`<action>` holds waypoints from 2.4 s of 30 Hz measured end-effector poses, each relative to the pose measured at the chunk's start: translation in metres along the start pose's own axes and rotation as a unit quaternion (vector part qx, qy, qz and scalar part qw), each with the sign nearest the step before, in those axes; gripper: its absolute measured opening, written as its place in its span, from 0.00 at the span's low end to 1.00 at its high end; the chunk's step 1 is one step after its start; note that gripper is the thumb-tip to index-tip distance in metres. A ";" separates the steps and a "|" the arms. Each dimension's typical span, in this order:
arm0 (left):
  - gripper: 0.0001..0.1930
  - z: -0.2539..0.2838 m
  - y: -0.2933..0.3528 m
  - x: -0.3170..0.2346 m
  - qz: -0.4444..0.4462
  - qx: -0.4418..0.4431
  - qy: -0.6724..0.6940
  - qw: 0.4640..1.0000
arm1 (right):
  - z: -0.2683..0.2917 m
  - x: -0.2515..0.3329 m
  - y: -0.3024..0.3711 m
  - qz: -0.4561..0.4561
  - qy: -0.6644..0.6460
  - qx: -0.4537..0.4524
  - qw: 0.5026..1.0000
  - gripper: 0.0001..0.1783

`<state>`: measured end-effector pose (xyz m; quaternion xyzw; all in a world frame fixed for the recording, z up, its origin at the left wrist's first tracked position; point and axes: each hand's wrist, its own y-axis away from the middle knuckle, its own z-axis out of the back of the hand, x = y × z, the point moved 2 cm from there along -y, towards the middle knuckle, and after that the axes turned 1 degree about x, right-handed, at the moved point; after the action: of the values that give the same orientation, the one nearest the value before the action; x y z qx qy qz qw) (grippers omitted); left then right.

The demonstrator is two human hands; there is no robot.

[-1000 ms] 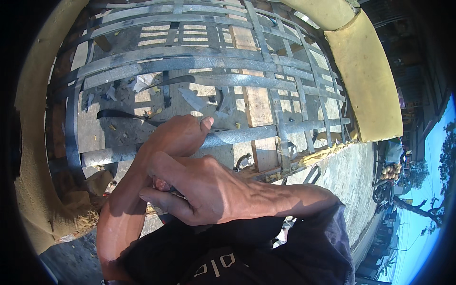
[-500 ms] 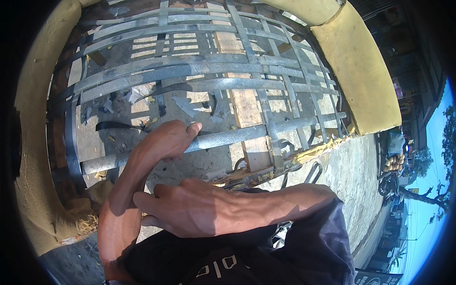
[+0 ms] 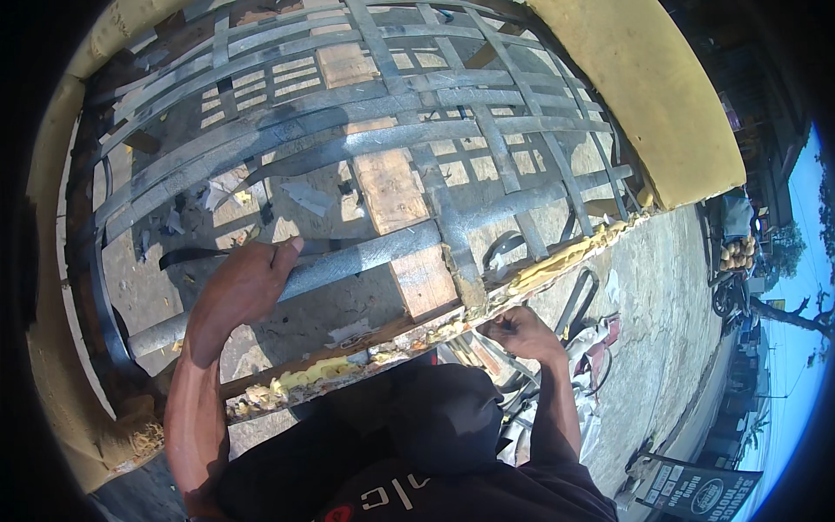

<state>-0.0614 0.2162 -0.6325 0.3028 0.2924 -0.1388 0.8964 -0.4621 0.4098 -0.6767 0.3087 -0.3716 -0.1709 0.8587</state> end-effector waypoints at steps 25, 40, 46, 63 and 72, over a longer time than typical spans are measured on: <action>0.36 0.008 0.006 -0.010 0.080 0.025 0.035 0.996 | -0.142 -0.165 -0.064 -0.075 -0.053 -0.157 0.983 0.23; 0.31 0.003 0.014 -0.005 -0.020 -0.040 0.006 0.999 | -0.080 -0.097 -0.008 -0.220 -0.137 -0.004 0.966 0.30; 0.29 0.002 0.019 -0.009 -0.031 -0.077 -0.002 0.997 | -0.044 -0.056 0.017 -0.221 -0.118 0.013 0.968 0.32; 0.28 0.000 0.015 -0.007 -0.044 -0.065 -0.002 0.997 | 0.078 0.140 0.153 0.256 -0.216 -0.238 0.912 0.31; 0.30 0.003 0.016 -0.013 -0.080 -0.105 -0.006 0.991 | 0.069 0.199 0.133 0.340 -0.318 -0.208 0.860 0.23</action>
<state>-0.0639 0.2279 -0.6155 0.1818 0.3236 -0.1804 0.9109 -0.3725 0.3774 -0.4467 -0.0938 -0.6622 -0.0305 0.7428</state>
